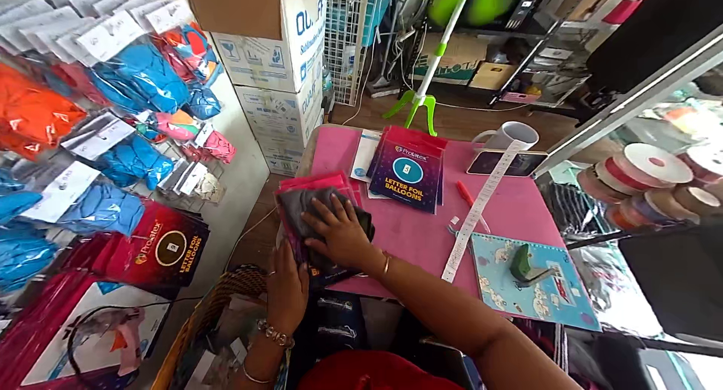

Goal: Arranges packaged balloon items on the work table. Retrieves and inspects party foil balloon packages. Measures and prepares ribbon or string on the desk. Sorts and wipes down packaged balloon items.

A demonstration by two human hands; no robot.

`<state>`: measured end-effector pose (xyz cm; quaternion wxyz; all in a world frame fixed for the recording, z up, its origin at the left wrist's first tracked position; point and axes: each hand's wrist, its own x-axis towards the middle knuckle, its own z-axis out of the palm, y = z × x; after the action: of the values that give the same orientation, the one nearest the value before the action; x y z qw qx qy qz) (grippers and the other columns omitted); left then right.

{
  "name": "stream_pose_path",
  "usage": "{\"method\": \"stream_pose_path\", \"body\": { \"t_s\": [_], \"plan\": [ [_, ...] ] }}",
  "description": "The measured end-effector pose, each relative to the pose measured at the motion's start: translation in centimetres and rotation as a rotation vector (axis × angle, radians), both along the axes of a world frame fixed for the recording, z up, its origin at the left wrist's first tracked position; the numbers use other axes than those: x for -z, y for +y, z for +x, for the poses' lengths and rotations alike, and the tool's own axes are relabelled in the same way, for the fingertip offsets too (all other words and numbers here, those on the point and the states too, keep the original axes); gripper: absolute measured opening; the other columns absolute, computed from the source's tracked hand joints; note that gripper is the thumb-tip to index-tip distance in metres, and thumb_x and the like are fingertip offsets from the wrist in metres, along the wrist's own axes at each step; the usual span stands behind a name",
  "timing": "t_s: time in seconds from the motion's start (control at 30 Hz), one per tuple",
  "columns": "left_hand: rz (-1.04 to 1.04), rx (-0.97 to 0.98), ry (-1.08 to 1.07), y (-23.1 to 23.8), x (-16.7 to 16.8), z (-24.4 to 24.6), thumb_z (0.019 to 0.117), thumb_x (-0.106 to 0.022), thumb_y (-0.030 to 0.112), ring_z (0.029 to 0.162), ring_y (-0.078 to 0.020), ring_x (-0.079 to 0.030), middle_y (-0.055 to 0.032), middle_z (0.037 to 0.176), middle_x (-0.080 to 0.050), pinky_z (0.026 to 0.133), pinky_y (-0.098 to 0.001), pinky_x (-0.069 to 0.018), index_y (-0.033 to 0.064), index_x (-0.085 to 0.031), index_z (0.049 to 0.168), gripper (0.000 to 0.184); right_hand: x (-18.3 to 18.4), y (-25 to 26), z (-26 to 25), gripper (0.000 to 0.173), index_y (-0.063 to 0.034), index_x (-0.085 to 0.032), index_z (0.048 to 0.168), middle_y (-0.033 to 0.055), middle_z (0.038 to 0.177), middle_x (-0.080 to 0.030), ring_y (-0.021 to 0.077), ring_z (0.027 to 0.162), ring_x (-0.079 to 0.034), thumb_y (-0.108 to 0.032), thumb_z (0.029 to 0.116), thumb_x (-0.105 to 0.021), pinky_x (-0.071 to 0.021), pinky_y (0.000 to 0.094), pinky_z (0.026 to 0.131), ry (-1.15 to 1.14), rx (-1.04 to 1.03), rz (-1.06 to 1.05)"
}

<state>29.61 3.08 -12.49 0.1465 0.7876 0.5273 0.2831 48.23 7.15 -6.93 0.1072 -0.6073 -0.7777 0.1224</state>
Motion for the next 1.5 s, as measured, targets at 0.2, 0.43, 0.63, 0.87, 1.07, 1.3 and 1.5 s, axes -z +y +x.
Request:
{"method": "stream_pose_path", "body": {
  "t_s": [0.2,0.43,0.63,0.87,1.07,1.3,1.5],
  "plan": [
    [-0.051,-0.047,-0.008,-0.1,0.2,0.4,0.1049,-0.039,0.029,0.147,-0.0517,-0.034,-0.0271,0.159,-0.039,0.118,-0.0620,-0.0295,-0.0091,-0.034,0.154,0.062,-0.4,6.7,1.6,0.063,-0.0384,-0.029,0.162,0.0058,0.173,-0.011,0.0412,0.158,-0.002,-0.064,0.1047,-0.032,-0.0019,0.0726,0.120,-0.034,0.166,-0.143],
    [-0.037,-0.095,0.023,-0.4,-0.1,0.8,0.1040,-0.043,0.023,0.144,-0.0527,-0.038,-0.0298,0.155,-0.042,0.114,-0.0641,-0.0349,-0.0110,-0.039,0.151,0.058,0.5,-2.1,0.0,0.053,-0.0349,-0.039,0.159,0.0057,0.170,-0.026,0.0435,0.156,-0.015,-0.043,0.1068,-0.042,-0.0124,0.0693,0.121,-0.004,-0.067,-0.062],
    [-0.093,-0.008,-0.016,1.0,-2.9,-0.6,0.0824,-0.076,0.022,0.135,-0.0524,-0.047,-0.0318,0.146,-0.049,0.106,-0.0665,-0.0409,-0.0078,-0.054,0.138,0.067,2.5,-12.3,3.1,0.034,-0.0147,-0.069,0.131,0.0031,0.135,-0.068,0.0306,0.133,-0.057,-0.015,0.1015,-0.054,-0.0469,0.0532,0.108,0.370,-0.191,0.280],
    [-0.432,-0.097,0.110,3.6,-7.4,-0.6,0.0946,-0.069,0.045,0.136,-0.0402,-0.049,-0.0214,0.144,-0.054,0.112,-0.0567,-0.0396,0.0028,-0.061,0.133,0.058,0.3,-15.6,10.3,0.035,0.0117,-0.060,0.124,0.0096,0.113,-0.070,0.0010,0.103,-0.065,-0.014,0.1043,-0.045,-0.0545,0.0228,0.095,0.752,0.418,0.507],
    [-0.521,-0.179,0.169,3.9,-9.7,-0.4,0.1074,-0.046,0.024,0.124,-0.0324,-0.063,-0.0173,0.133,-0.065,0.105,-0.0520,-0.0478,0.0059,-0.056,0.141,0.039,1.9,-15.3,13.0,0.036,0.0103,-0.048,0.130,-0.0032,0.113,-0.062,-0.0077,0.102,-0.061,-0.010,0.1039,-0.034,-0.0508,0.0156,0.095,1.185,0.767,0.540],
    [-0.299,-0.001,-0.230,4.4,-12.9,2.1,0.1073,-0.051,0.021,0.101,-0.0267,-0.069,-0.0173,0.111,-0.069,0.092,-0.0474,-0.0551,0.0017,-0.056,0.133,0.033,3.2,-14.9,13.1,0.029,0.0063,-0.052,0.124,-0.0082,0.107,-0.065,-0.0076,0.099,-0.063,-0.009,0.1040,-0.036,-0.0531,0.0157,0.093,1.175,0.602,0.570],
    [-0.299,0.192,-0.417,9.3,-12.6,12.3,0.1074,-0.051,0.016,0.110,-0.0313,-0.067,-0.0235,0.125,-0.064,0.096,-0.0496,-0.0544,-0.0025,-0.048,0.138,0.036,3.3,-15.1,13.4,0.031,0.0069,-0.053,0.125,-0.0052,0.108,-0.066,-0.0055,0.100,-0.064,-0.009,0.1043,-0.036,-0.0533,0.0166,0.094,1.232,0.633,0.597]
  ]
}}
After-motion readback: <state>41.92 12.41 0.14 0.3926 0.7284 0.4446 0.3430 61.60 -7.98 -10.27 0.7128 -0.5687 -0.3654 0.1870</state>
